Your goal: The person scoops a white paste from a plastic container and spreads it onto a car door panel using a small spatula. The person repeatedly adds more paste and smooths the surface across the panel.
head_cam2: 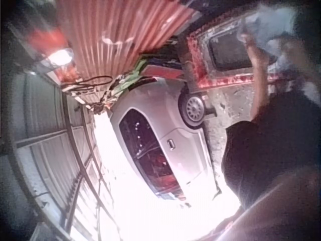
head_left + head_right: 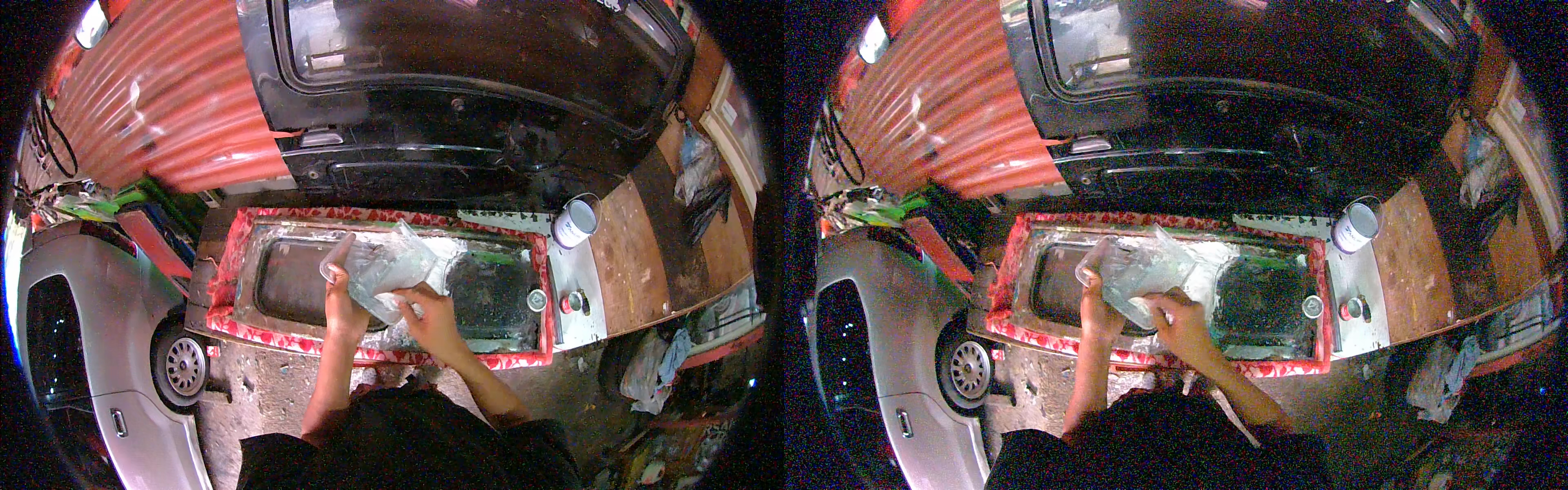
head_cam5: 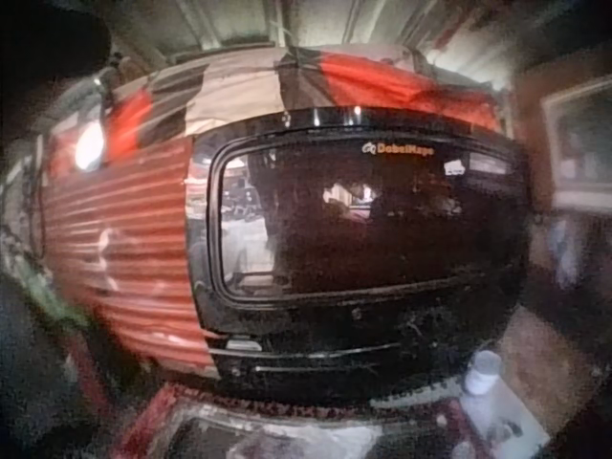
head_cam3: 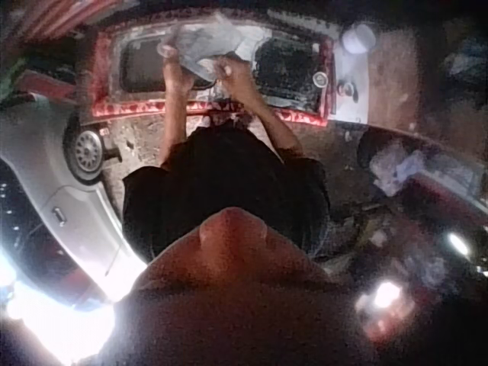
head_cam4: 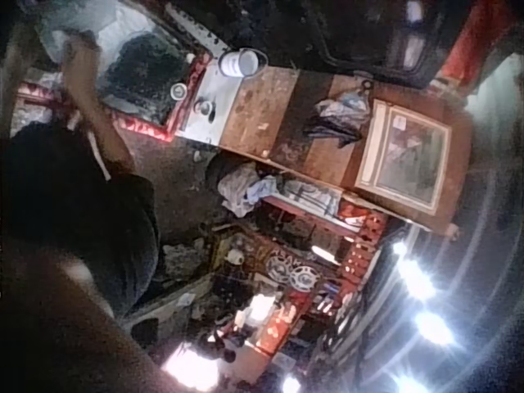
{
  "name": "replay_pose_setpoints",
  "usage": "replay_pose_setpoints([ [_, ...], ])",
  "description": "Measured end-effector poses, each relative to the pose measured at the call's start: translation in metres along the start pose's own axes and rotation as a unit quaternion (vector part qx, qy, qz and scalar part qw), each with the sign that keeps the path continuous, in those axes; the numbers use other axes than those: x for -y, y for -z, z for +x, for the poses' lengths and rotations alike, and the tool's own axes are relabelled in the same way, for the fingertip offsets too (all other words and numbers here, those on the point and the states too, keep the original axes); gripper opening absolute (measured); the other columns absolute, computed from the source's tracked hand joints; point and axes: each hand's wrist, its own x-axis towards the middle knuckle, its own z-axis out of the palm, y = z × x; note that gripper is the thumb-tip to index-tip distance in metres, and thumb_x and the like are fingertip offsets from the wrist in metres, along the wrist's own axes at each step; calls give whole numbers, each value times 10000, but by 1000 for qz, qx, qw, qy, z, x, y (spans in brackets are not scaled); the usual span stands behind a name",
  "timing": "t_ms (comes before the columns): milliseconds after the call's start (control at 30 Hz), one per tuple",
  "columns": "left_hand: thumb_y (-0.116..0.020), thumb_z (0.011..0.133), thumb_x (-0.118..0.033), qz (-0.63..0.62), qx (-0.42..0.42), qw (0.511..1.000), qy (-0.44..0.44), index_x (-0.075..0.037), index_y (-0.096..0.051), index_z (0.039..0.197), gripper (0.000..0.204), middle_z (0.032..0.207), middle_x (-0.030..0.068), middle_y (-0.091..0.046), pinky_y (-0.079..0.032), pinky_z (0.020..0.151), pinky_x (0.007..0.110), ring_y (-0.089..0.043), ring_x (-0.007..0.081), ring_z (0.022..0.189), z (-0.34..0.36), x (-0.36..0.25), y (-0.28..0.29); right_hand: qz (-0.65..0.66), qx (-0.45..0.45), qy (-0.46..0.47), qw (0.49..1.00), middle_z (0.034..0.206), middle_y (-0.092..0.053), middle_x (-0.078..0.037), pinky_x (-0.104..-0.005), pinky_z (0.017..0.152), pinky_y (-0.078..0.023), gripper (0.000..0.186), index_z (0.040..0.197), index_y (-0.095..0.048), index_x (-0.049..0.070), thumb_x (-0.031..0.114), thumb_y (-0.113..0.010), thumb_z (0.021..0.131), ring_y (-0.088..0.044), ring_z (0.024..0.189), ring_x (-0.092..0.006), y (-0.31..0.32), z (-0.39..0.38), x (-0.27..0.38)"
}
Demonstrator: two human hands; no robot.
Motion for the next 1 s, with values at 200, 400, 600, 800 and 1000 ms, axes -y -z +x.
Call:
replay_pose_setpoints([
  [200,-439,1000,-520,-19,-16,999,25,-128,-420,1470,612,1379,98,-529,-449,1072,491,-546,309,1248,0,-5,3,-62,-115,-32,991,920,-714,-179,-351,722,-528,146,986,-718,-13,61,-703,861,-708,815,-310,39,39,-14],
  [400,-424,1027,-476,-3,-14,1000,25,-122,-434,1457,557,1358,111,-539,-456,1069,485,-554,293,1234,1,-4,-1,-118,-106,3,987,863,-677,-174,-384,702,-521,188,1029,-714,22,33,-685,844,-679,793,-347,24,38,-31],
  [600,-425,1025,-488,9,-9,1000,6,-121,-437,1458,567,1345,120,-547,-466,1051,480,-558,292,1230,2,-6,5,-96,-79,-4,992,882,-679,-175,-397,692,-529,183,1017,-716,42,33,-685,837,-680,793,-345,3,25,-26],
  [800,-462,983,-546,12,14,1000,1,-171,-346,1513,659,1416,111,-511,-426,1075,509,-519,329,1274,8,-6,12,-33,-50,-15,998,910,-691,-170,-384,691,-544,157,1012,-716,39,60,-691,859,-690,801,-337,-19,8,-1],
  [1000,-367,1057,-433,-26,-8,999,-23,-124,-416,1461,511,1349,135,-558,-476,1043,499,-585,324,1202,8,-6,8,46,-11,-46,998,928,-711,-158,-380,708,-541,171,1032,-714,24,115,-684,890,-680,783,-286,-33,-4,5],
])
